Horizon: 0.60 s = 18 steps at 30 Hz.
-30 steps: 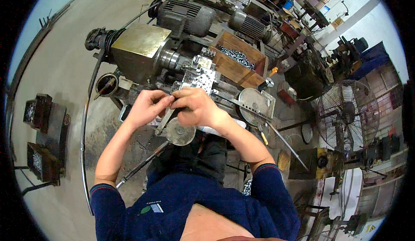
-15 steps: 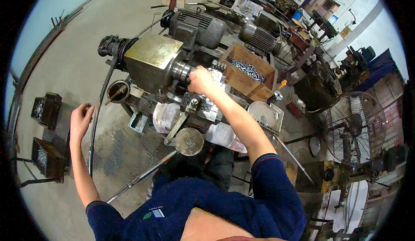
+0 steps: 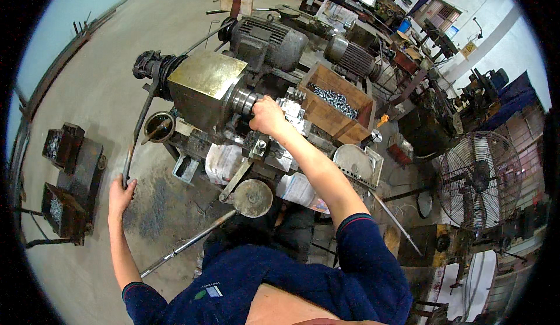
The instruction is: The person operates a metal lathe, using hand levers to control the machine while processing metal components, then places finished parts into a circular tray.
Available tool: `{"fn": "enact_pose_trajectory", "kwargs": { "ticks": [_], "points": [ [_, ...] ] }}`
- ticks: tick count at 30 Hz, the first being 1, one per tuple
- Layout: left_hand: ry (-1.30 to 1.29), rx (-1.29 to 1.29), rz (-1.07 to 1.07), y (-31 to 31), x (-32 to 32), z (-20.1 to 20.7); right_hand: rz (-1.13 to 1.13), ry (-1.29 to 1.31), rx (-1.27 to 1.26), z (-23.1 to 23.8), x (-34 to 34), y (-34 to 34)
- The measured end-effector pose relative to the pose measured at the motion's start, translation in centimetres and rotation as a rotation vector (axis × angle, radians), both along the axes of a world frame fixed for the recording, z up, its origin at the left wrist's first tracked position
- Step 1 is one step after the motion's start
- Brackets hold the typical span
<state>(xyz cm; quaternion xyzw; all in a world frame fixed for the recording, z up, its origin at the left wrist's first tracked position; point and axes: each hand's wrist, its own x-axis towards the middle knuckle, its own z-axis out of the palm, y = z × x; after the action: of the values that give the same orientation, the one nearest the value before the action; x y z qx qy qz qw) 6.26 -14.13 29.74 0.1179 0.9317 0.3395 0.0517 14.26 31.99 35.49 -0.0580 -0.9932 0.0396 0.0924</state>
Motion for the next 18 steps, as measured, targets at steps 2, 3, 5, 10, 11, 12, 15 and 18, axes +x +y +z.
{"fn": "enact_pose_trajectory", "kwargs": {
  "ticks": [2,3,5,10,11,12,15,18],
  "points": [
    [0.119,-0.107,-0.026,-1.0,-1.3,-1.8,-0.045,-0.038,-0.051,0.5,-0.5,-0.2],
    [0.175,-0.154,-0.038,-0.6,-1.1,-1.4,-0.078,-0.049,-0.093,0.6,-0.6,-0.1],
    [0.229,-0.246,-0.039,0.2,-0.8,-0.9,-0.045,0.102,-0.092,-0.6,-0.9,0.7],
    [0.351,-0.509,-0.038,-1.2,-2.1,-1.8,-0.127,0.035,-0.148,-0.3,-1.1,0.5],
    [0.397,-0.601,-0.078,-3.5,-4.3,-2.2,-0.135,0.025,-0.149,0.0,-1.2,0.2],
    [0.410,-0.742,-0.058,-5.1,-6.9,-0.8,-0.147,0.014,-0.145,0.2,-1.0,0.1],
    [0.635,-0.851,-0.073,-10.3,-15.6,-2.2,-0.170,-0.013,-0.162,0.1,-1.6,0.1],
    [0.571,-0.843,-0.105,-10.0,-16.9,-1.9,-0.157,-0.032,-0.067,0.5,-1.0,0.0]
  ]
}}
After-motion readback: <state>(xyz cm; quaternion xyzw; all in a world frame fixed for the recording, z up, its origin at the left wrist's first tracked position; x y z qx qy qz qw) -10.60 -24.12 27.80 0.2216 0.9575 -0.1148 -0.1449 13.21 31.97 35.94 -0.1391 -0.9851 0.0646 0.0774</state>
